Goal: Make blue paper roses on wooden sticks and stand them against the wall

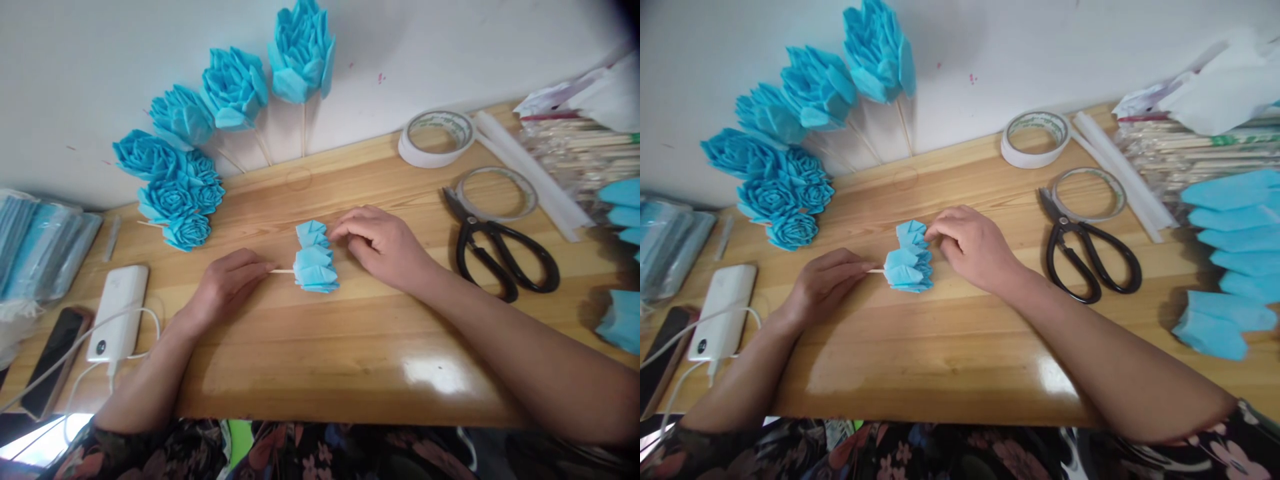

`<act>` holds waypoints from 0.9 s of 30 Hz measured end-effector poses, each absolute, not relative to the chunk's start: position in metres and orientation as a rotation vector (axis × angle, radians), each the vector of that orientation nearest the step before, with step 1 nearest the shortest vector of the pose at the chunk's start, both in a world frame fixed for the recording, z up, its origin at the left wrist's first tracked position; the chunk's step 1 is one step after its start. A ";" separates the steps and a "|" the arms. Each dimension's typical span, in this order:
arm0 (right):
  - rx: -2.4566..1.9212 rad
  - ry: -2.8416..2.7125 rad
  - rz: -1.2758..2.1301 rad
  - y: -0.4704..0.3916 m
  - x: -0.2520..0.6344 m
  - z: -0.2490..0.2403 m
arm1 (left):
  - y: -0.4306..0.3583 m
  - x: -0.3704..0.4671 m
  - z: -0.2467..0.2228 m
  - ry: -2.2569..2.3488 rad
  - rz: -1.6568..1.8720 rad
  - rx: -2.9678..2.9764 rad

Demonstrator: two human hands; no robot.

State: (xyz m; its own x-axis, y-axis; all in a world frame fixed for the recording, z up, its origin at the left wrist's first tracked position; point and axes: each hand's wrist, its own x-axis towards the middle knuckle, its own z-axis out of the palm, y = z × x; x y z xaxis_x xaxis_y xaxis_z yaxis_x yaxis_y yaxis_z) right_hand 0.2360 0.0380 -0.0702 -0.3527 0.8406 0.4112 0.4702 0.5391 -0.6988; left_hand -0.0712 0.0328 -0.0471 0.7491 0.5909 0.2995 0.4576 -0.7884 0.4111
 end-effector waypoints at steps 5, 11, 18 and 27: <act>-1.073 -2.007 0.620 0.038 0.236 -0.071 | 0.029 -0.077 -0.047 0.793 0.544 2.620; -1.077 -2.000 0.596 0.039 0.235 -0.073 | 0.022 -0.083 -0.043 0.758 0.496 2.564; -1.078 -1.992 0.578 0.039 0.236 -0.074 | 0.020 -0.085 -0.040 0.764 0.497 2.567; -1.084 -1.967 0.572 0.040 0.234 -0.078 | 0.021 -0.084 -0.044 0.787 0.514 2.596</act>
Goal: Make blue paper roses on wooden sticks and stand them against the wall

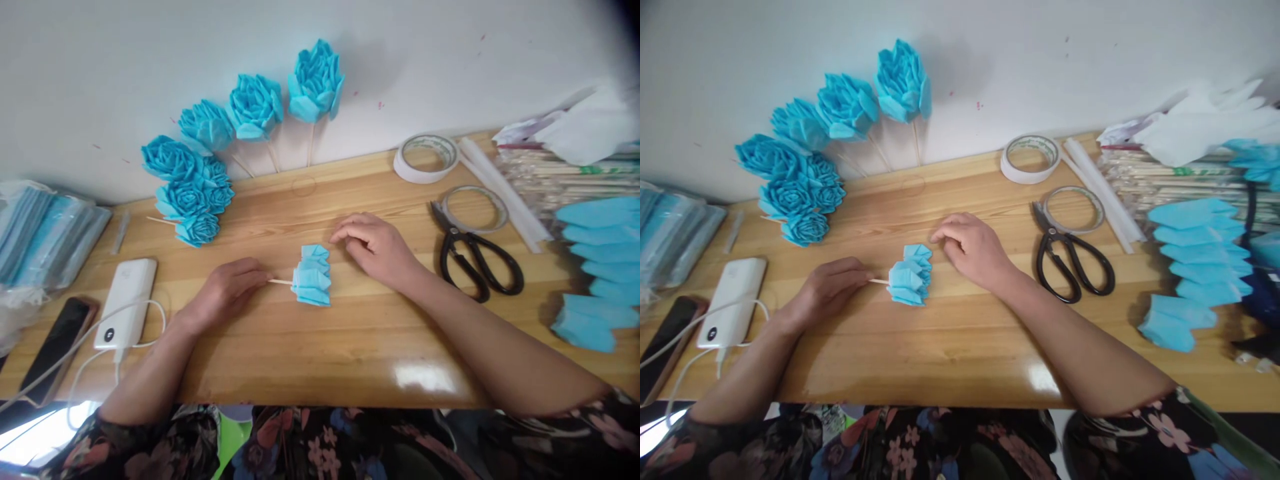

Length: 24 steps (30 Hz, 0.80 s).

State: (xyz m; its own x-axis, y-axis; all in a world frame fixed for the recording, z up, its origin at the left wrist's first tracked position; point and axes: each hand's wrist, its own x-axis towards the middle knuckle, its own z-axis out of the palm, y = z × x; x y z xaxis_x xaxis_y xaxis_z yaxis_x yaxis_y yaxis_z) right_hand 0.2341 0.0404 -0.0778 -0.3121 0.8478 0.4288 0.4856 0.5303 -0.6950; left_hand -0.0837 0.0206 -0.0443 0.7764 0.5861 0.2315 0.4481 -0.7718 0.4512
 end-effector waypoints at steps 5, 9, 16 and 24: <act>-1.096 -1.967 0.609 0.041 0.232 -0.075 | 0.021 -0.086 -0.046 0.791 0.516 2.663; -1.122 -1.981 0.616 0.041 0.233 -0.073 | 0.024 -0.086 -0.052 0.781 0.601 2.682; -1.138 -2.043 0.534 0.042 0.229 -0.075 | 0.024 -0.079 -0.055 0.798 0.723 2.634; -1.420 -2.146 0.163 0.008 0.297 -0.019 | 0.032 -0.083 -0.066 0.729 0.797 2.627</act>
